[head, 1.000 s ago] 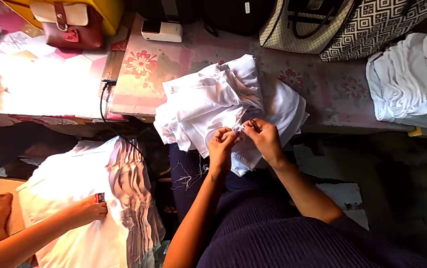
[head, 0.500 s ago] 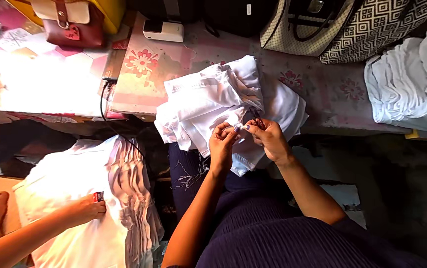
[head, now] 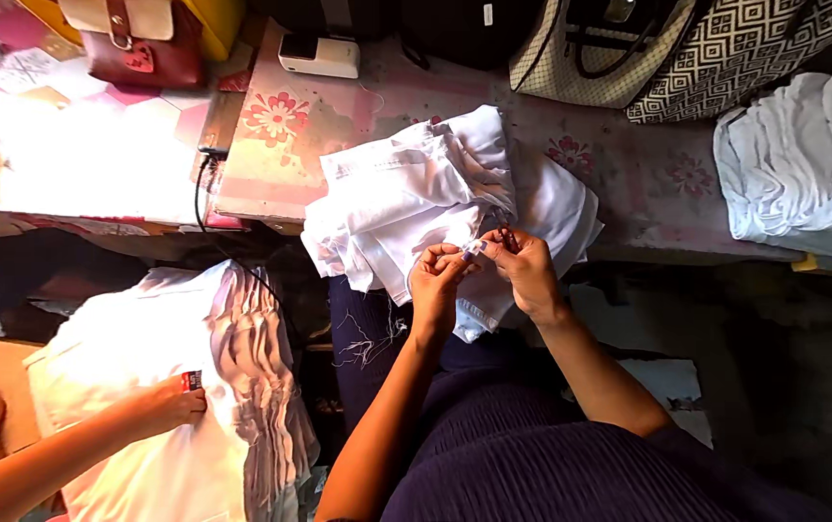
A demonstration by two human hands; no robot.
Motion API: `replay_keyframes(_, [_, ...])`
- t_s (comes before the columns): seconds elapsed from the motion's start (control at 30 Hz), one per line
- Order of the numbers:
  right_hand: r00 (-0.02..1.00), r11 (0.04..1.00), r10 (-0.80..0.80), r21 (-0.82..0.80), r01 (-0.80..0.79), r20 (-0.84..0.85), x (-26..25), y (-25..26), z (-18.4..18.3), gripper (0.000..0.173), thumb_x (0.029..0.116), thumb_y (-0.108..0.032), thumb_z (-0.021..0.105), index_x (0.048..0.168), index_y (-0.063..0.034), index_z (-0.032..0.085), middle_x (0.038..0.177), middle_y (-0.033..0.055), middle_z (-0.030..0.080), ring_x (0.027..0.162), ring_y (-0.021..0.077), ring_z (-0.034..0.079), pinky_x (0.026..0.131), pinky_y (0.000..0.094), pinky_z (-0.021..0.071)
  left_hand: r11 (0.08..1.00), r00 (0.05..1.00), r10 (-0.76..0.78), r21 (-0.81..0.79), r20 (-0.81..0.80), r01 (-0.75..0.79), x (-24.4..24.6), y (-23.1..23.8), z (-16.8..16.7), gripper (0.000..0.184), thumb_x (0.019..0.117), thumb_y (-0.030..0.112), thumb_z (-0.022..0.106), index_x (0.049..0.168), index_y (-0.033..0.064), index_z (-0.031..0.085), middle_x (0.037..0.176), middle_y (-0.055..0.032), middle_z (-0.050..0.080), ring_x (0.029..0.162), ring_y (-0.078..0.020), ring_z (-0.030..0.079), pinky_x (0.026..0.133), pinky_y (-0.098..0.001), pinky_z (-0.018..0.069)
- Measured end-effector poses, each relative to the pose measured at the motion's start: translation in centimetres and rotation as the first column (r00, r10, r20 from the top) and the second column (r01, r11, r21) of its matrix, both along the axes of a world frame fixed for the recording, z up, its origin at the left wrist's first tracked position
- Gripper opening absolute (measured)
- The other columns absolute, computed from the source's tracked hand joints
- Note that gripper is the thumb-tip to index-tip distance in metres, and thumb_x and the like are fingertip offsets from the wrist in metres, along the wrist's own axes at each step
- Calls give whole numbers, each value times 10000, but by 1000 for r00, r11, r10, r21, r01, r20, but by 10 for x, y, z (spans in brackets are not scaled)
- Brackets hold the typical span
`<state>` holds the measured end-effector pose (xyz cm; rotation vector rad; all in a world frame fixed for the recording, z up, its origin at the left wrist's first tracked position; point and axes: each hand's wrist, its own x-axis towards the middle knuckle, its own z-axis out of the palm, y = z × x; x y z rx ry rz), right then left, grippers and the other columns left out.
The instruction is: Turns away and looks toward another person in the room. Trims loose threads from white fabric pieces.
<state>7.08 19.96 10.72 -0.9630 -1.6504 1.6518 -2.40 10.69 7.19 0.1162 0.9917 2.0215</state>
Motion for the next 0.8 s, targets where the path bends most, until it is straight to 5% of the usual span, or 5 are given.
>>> replay_keyframes(0.17, [998,991,-8,-135,-1,-68,5,7,4,44,936,-35,697,943,-63,729,624,-69,544,464,-24,364,442,146,318,1000,999,-12,-4,32,13,0,-1,0,175,922,-125,592,1003,30,603,795,-77,738,758,-175,740,792,-342,620])
replay_keyframes(0.3, [999,997,33,-64,-32,13,5,8,4,31,945,-75,702,935,-82,730,662,-80,579,498,-24,404,470,154,344,990,881,129,3,-455,-144,9,-4,0,189,886,-78,655,1041,19,605,894,-34,731,802,-132,726,783,-328,625])
replay_keyframes(0.37, [999,998,31,-52,-30,16,3,6,4,28,937,-74,711,937,-81,737,675,-74,590,507,-21,414,477,157,349,981,826,155,-15,-542,-195,10,-4,3,172,889,-68,644,1046,1,626,924,-27,721,827,-111,716,791,-310,622])
replay_keyframes(0.6, [996,996,77,-48,-75,39,-2,4,-3,34,944,-65,704,930,-65,735,654,-68,572,502,-18,402,478,161,346,995,995,87,-61,38,-85,1,4,2,156,955,-81,592,1045,46,596,815,-25,704,763,-114,688,794,-305,586])
replay_keyframes(0.8, [997,997,72,16,-72,4,4,7,-3,31,941,-84,707,943,-85,738,658,-78,572,503,-22,399,481,158,342,998,989,57,-36,134,-53,1,5,6,185,949,-116,581,1020,55,580,820,-47,719,759,-148,713,783,-323,606])
